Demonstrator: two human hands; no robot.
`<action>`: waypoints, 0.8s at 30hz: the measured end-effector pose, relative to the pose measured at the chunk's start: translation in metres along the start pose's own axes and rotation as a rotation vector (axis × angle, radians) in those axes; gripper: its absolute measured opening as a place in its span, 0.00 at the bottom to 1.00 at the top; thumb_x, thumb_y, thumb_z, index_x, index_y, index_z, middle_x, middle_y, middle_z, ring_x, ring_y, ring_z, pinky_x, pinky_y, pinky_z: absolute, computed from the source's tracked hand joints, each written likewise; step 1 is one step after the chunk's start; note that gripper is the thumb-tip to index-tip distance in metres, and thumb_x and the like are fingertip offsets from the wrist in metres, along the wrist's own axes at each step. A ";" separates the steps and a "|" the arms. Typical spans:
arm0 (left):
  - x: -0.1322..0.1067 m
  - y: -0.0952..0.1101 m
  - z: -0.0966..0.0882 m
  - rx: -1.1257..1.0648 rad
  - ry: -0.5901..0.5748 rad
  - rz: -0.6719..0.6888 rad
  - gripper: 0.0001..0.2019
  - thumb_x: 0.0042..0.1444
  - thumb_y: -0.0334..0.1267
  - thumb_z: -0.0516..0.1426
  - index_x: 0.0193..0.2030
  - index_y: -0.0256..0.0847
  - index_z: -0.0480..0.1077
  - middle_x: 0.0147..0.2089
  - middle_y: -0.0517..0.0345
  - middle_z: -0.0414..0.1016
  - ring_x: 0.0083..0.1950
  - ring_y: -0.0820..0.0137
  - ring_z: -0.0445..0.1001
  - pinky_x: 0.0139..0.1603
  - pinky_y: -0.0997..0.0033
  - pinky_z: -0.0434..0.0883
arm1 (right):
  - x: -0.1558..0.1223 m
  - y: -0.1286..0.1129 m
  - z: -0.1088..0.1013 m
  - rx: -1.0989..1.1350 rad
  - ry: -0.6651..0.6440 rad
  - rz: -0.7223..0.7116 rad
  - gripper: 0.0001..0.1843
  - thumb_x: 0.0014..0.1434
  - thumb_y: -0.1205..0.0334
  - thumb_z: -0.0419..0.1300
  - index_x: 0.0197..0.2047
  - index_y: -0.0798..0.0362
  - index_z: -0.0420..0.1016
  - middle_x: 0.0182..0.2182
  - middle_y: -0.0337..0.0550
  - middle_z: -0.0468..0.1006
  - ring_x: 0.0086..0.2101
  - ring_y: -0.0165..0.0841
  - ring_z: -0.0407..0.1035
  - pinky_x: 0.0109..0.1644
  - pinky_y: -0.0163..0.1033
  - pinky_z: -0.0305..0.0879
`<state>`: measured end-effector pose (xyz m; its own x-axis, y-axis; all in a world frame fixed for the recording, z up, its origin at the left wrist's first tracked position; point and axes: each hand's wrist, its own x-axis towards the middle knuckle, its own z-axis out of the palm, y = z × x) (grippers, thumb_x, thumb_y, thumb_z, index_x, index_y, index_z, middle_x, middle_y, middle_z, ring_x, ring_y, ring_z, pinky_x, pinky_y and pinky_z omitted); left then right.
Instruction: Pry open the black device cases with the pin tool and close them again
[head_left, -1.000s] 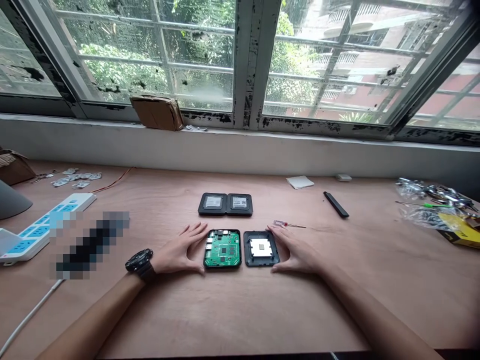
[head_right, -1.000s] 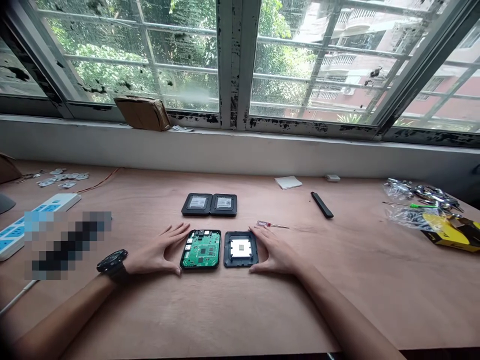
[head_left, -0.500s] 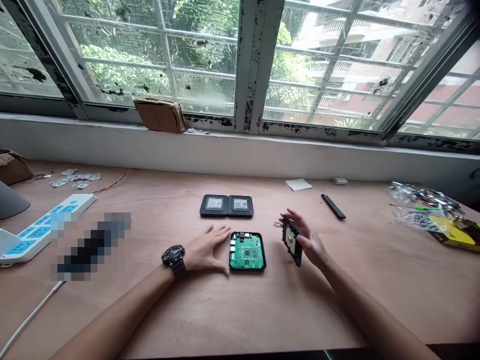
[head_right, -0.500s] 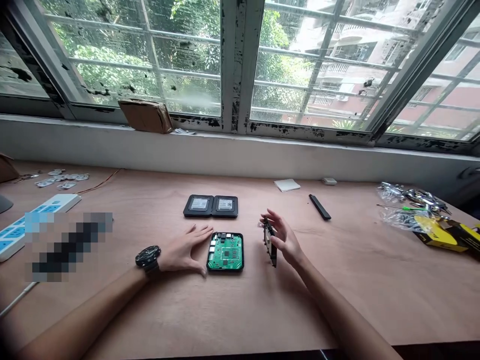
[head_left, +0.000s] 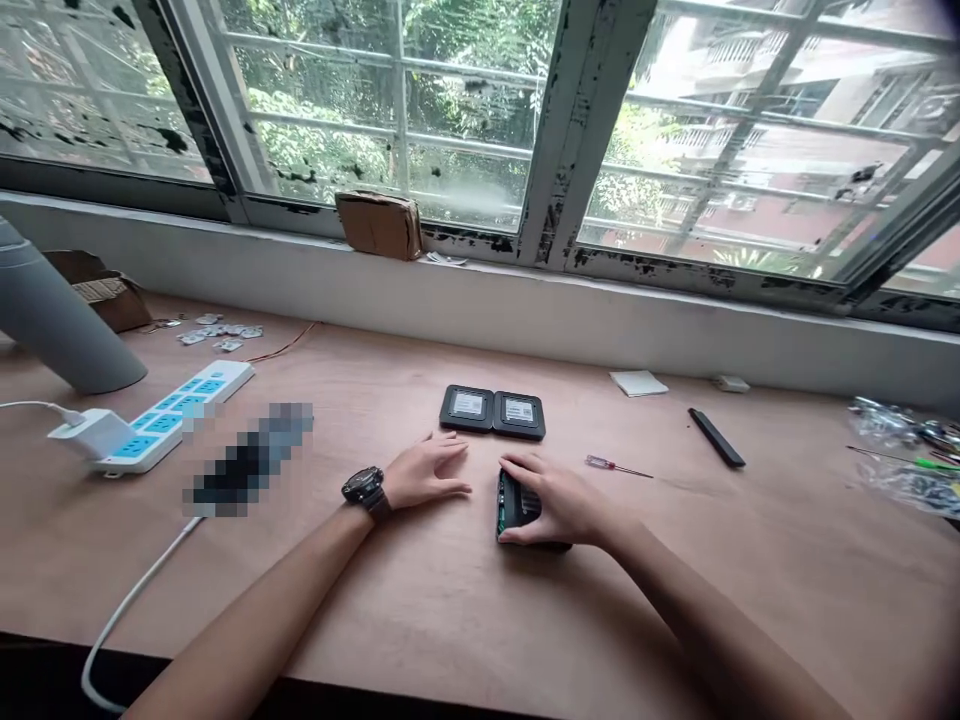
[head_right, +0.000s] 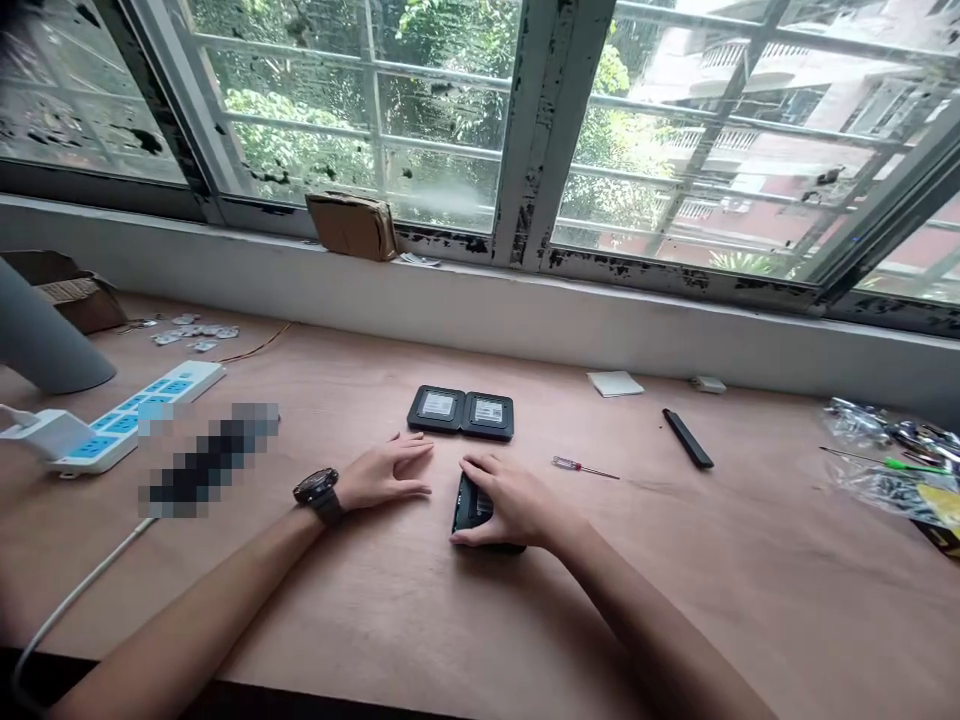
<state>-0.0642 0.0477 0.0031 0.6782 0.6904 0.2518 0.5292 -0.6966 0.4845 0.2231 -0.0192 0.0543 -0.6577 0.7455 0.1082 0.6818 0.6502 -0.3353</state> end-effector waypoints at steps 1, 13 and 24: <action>0.000 0.000 0.001 0.005 0.002 0.001 0.33 0.59 0.60 0.63 0.65 0.44 0.69 0.66 0.48 0.72 0.69 0.52 0.67 0.71 0.51 0.58 | 0.000 0.001 0.003 -0.008 -0.003 -0.001 0.54 0.52 0.31 0.67 0.72 0.56 0.62 0.68 0.59 0.64 0.64 0.55 0.62 0.67 0.55 0.63; -0.001 -0.003 0.006 0.042 -0.018 0.010 0.33 0.61 0.58 0.63 0.67 0.44 0.66 0.68 0.50 0.70 0.72 0.52 0.62 0.73 0.47 0.54 | 0.001 -0.001 0.012 -0.055 -0.035 0.000 0.56 0.53 0.29 0.64 0.72 0.58 0.61 0.67 0.60 0.65 0.64 0.55 0.62 0.68 0.55 0.61; 0.000 0.000 0.004 0.052 -0.017 0.030 0.30 0.63 0.57 0.61 0.66 0.44 0.68 0.67 0.49 0.70 0.71 0.53 0.63 0.72 0.48 0.56 | 0.000 -0.005 0.010 -0.091 -0.031 -0.028 0.55 0.55 0.27 0.61 0.73 0.57 0.59 0.67 0.59 0.66 0.64 0.55 0.61 0.68 0.57 0.60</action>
<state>-0.0625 0.0469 -0.0004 0.7022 0.6662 0.2510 0.5343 -0.7262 0.4327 0.2166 -0.0244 0.0463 -0.6858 0.7225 0.0869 0.6881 0.6827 -0.2459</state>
